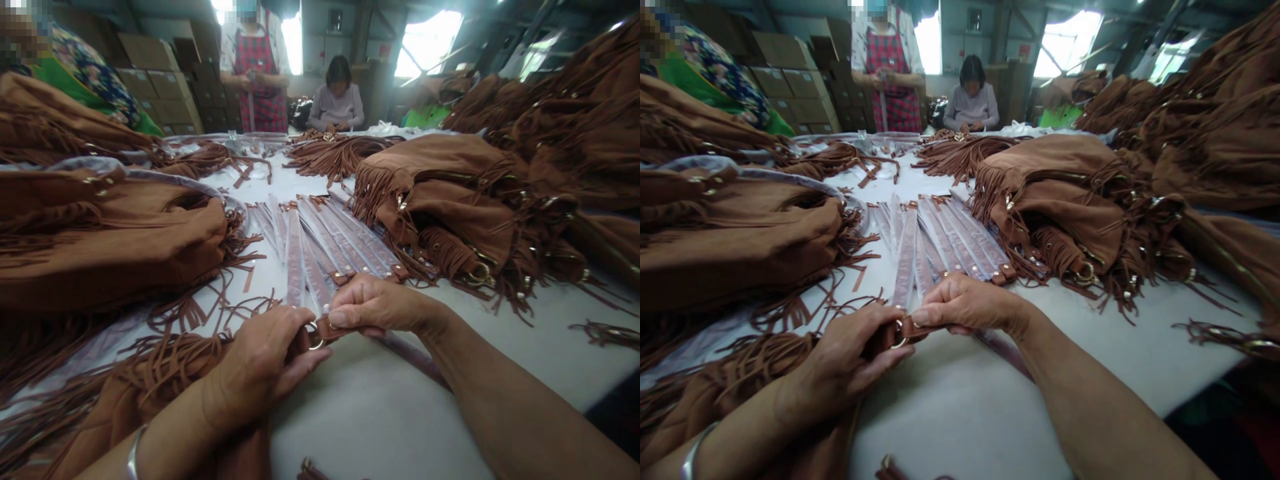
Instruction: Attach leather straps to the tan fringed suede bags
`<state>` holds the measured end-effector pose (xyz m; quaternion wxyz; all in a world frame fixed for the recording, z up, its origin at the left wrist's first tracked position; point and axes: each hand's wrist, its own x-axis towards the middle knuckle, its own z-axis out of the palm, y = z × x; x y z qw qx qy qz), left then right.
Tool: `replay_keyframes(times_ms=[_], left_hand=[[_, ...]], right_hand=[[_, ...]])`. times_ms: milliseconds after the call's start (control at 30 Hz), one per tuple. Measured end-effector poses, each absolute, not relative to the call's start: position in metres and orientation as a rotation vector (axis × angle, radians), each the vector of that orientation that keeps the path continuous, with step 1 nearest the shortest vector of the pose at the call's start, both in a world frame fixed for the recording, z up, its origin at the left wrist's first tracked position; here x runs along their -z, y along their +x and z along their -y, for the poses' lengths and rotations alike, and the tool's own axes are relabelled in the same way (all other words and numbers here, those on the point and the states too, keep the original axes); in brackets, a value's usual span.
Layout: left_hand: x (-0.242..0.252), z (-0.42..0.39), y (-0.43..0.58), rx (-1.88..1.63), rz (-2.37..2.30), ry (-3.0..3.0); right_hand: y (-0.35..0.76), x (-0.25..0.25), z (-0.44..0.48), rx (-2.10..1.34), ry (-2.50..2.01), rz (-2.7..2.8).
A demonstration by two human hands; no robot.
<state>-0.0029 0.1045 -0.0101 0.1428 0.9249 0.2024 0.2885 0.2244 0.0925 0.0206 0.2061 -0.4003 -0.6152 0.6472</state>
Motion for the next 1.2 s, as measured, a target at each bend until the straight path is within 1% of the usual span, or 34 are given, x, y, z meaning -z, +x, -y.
replay_keyframes(times_ms=[100, 167, 367, 533, 700, 900, 1067, 1200], left_hand=[[0.005, -0.105, -0.005, -0.660, -0.548, 2.688], [0.004, -0.105, -0.006, -0.628, -0.533, 2.710], [0.010, -0.105, -0.005, -0.857, -0.486, 2.852], [0.013, -0.112, -0.009, -0.898, -0.693, 2.822], [0.012, -0.117, -0.008, -0.738, -0.745, 2.692], [0.008, -0.108, -0.003, -0.538, -0.659, 2.812], [0.006, -0.108, 0.001, -0.220, -1.011, 2.844], [0.000, -0.115, -0.004, 0.091, -1.326, 2.849]], right_hand=[[0.226, -0.021, -0.094, -1.823, -1.129, 1.711], [0.228, -0.022, -0.096, -1.838, -1.134, 1.715], [0.225, -0.024, -0.092, -1.816, -1.134, 1.761], [0.210, -0.022, -0.086, -1.759, -1.111, 1.706], [0.208, -0.019, -0.089, -1.661, -1.196, 1.710], [0.221, -0.013, -0.097, -1.690, -1.200, 1.649], [0.217, -0.003, -0.103, -1.499, -1.200, 1.526], [0.219, -0.004, -0.111, -1.202, -1.197, 1.644]])
